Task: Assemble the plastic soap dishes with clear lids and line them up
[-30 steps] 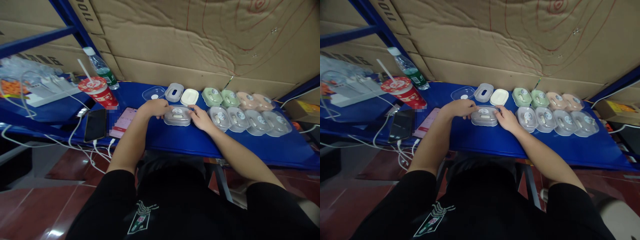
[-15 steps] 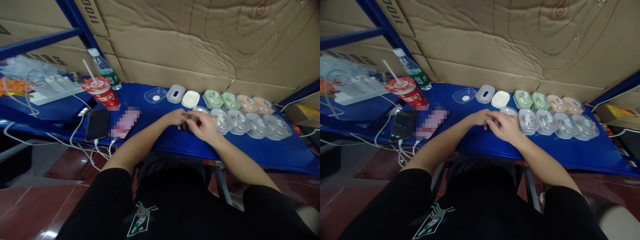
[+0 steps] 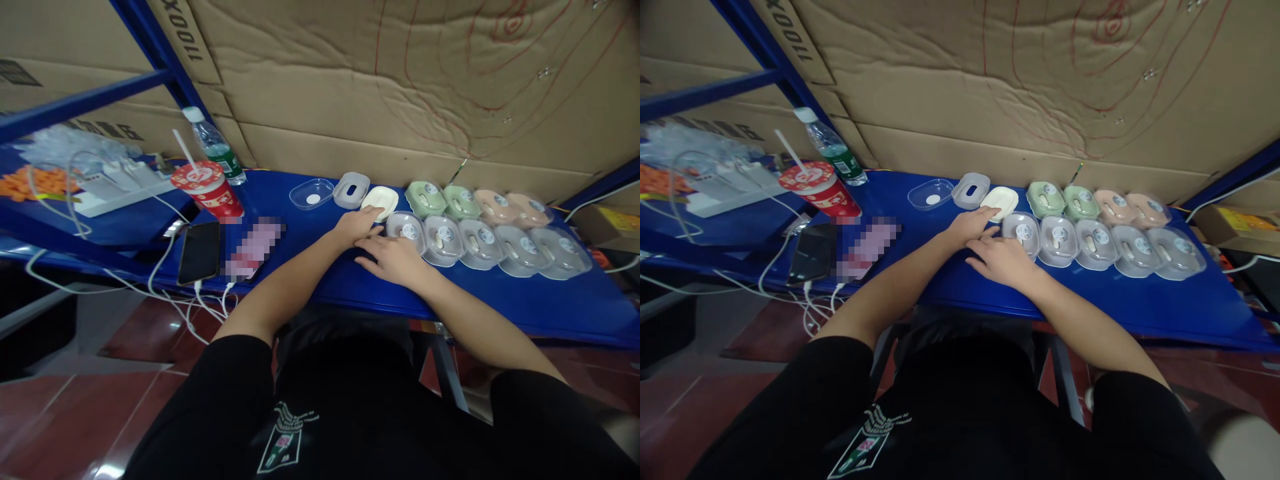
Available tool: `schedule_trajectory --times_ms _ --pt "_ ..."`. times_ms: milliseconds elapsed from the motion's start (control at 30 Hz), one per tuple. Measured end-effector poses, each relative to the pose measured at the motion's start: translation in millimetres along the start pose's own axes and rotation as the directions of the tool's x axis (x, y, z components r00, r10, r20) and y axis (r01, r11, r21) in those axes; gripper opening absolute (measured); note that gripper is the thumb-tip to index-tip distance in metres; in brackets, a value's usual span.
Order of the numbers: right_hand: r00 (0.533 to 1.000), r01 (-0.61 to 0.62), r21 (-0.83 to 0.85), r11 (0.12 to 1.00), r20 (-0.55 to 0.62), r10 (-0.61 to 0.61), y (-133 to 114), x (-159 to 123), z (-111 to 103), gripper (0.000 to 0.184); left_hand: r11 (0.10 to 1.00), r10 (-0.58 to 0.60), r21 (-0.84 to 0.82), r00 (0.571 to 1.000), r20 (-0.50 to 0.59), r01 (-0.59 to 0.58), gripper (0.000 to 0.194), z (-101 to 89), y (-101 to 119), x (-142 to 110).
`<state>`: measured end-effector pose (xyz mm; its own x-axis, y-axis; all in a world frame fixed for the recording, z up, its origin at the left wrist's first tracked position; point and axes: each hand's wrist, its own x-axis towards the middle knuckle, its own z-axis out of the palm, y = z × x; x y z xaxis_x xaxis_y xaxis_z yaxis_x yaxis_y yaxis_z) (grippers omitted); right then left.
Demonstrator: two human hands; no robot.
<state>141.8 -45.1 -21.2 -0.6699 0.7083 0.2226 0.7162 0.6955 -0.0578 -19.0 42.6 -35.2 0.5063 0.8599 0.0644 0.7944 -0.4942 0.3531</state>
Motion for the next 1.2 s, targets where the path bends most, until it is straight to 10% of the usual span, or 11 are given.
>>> schedule_trajectory --times_ms 333,600,800,1000,1200 --pt "0.986 -0.165 -0.023 0.986 0.013 0.166 3 1 1 0.046 0.994 -0.1 0.054 0.987 0.128 0.094 0.055 -43.4 -36 -19" --pt "0.999 0.041 0.104 0.994 -0.009 -0.04 3 6 19 0.05 0.99 -0.133 -0.002 0.944 0.303 0.14 0.032 -65.8 -51 -32" --pt "0.996 0.079 0.122 0.989 0.024 -0.082 8 7 22 0.042 0.993 -0.09 -0.088 0.972 -0.219 0.073 0.045 -51.5 -61 -24" --pt "0.993 0.119 0.201 0.972 -0.053 -0.11 9 7 19 0.044 0.999 -0.035 -0.003 0.993 -0.112 0.035 0.059 -27.3 -63 -14" --pt "0.981 0.085 0.266 0.96 -0.191 -0.034 11 7 20 0.06 0.988 -0.155 -0.031 0.936 -0.316 0.153 0.053 -40.2 -58 -19"
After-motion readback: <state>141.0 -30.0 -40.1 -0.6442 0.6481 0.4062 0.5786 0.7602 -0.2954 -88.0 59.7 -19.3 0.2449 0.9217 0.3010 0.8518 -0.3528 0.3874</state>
